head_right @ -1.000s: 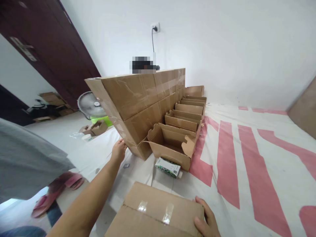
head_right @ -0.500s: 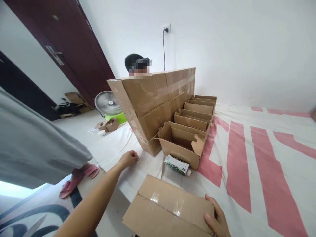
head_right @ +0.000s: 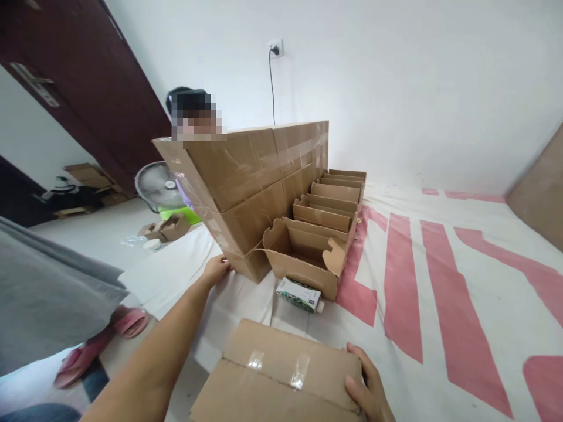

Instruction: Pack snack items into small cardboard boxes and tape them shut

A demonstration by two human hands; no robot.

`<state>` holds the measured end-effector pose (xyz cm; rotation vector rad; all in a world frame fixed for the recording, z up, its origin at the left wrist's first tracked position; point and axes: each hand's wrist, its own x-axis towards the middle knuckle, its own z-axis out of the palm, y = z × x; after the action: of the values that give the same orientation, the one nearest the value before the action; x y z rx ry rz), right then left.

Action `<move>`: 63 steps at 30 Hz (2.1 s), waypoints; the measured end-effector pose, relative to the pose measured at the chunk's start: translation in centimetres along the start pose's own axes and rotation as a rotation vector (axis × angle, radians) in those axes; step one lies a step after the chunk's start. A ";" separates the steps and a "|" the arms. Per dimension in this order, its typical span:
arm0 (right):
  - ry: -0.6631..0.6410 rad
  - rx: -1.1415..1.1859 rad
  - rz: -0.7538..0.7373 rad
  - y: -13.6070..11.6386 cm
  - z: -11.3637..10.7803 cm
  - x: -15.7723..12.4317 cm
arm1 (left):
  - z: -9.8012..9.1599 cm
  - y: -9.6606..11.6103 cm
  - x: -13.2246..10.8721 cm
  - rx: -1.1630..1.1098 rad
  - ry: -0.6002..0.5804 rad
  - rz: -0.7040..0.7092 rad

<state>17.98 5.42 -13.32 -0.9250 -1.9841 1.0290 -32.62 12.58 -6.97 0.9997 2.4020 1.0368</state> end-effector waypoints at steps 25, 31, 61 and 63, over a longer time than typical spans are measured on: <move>-0.073 -0.886 0.351 -2.7 -18.7 -8.6 | 4.8 8.2 -22.7 -0.646 -0.410 0.492; 0.058 -0.894 0.183 -0.2 -19.6 -9.5 | 6.1 8.7 -24.8 -0.757 -0.466 0.526; -0.363 -1.470 -0.874 -20.9 -7.1 8.9 | 6.6 9.0 -25.5 -0.967 -0.565 0.508; -0.354 -1.469 -0.879 -20.6 -8.0 8.6 | 6.7 8.9 -25.4 -0.972 -0.567 0.511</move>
<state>14.82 6.56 10.16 -0.3071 -2.9023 -0.9862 -7.17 2.00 -4.18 1.2662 0.9790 1.5670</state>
